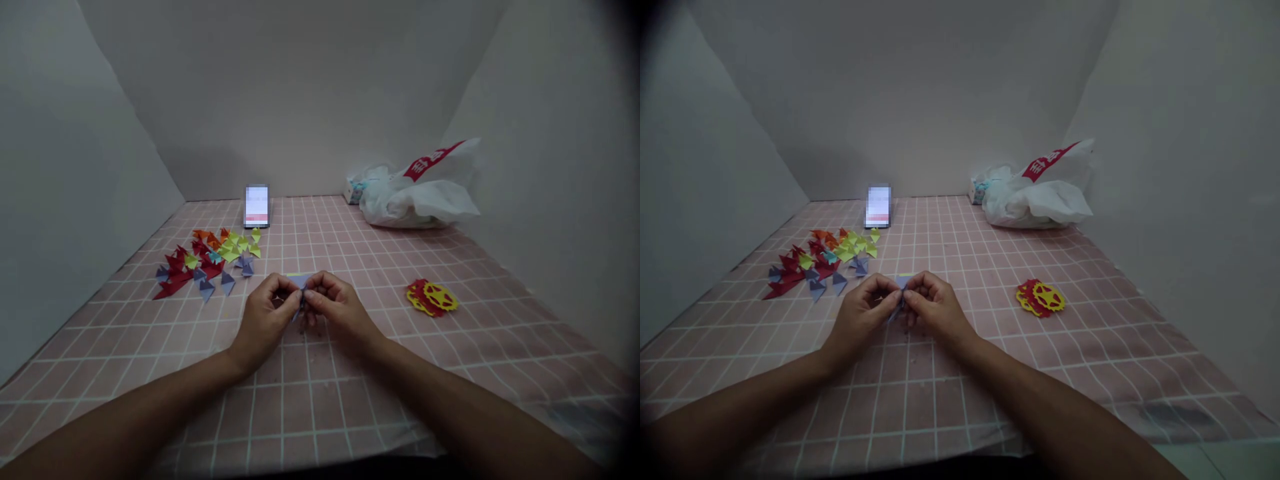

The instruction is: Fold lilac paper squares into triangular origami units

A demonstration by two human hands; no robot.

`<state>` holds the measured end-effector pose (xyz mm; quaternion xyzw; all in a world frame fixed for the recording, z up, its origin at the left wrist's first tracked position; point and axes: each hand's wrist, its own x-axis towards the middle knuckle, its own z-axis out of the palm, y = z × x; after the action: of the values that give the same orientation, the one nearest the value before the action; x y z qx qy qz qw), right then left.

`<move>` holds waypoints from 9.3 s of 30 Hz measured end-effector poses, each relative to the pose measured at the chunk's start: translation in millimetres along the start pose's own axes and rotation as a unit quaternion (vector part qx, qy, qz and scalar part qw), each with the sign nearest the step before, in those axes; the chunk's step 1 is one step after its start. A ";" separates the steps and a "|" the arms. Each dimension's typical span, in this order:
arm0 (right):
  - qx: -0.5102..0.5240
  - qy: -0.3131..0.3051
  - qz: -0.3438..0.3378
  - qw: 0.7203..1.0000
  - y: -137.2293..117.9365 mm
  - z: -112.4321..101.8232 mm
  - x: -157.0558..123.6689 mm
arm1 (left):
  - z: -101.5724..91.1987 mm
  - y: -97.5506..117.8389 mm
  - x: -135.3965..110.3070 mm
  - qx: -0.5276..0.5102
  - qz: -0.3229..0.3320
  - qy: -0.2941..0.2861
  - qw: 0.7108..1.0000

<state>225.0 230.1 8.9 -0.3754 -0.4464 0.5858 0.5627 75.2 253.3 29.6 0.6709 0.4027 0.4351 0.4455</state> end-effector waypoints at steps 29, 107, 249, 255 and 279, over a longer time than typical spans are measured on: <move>-0.036 0.019 -0.002 0.999 -8.4 2.8 -0.4 | 0.2 -4.3 1.7 0.028 0.006 -0.012 1.000; -0.134 0.024 -0.014 0.991 -7.8 -1.0 -2.0 | -3.2 -2.9 4.9 0.084 0.021 -0.035 0.996; -0.021 0.032 0.038 0.999 -3.8 7.8 -4.9 | -2.1 -15.3 5.5 -0.081 0.011 0.032 0.996; -0.002 0.026 0.039 0.999 0.5 5.6 -3.6 | -2.2 -18.1 5.9 -0.097 0.001 0.010 0.995; -0.012 0.081 -0.035 0.996 -2.0 0.3 0.5 | -0.8 -13.1 6.8 -0.079 -0.052 -0.038 0.995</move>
<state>225.3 230.4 10.9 -0.4124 -0.4191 0.5279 0.6129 74.5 263.5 19.0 0.6278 0.3842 0.4161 0.5339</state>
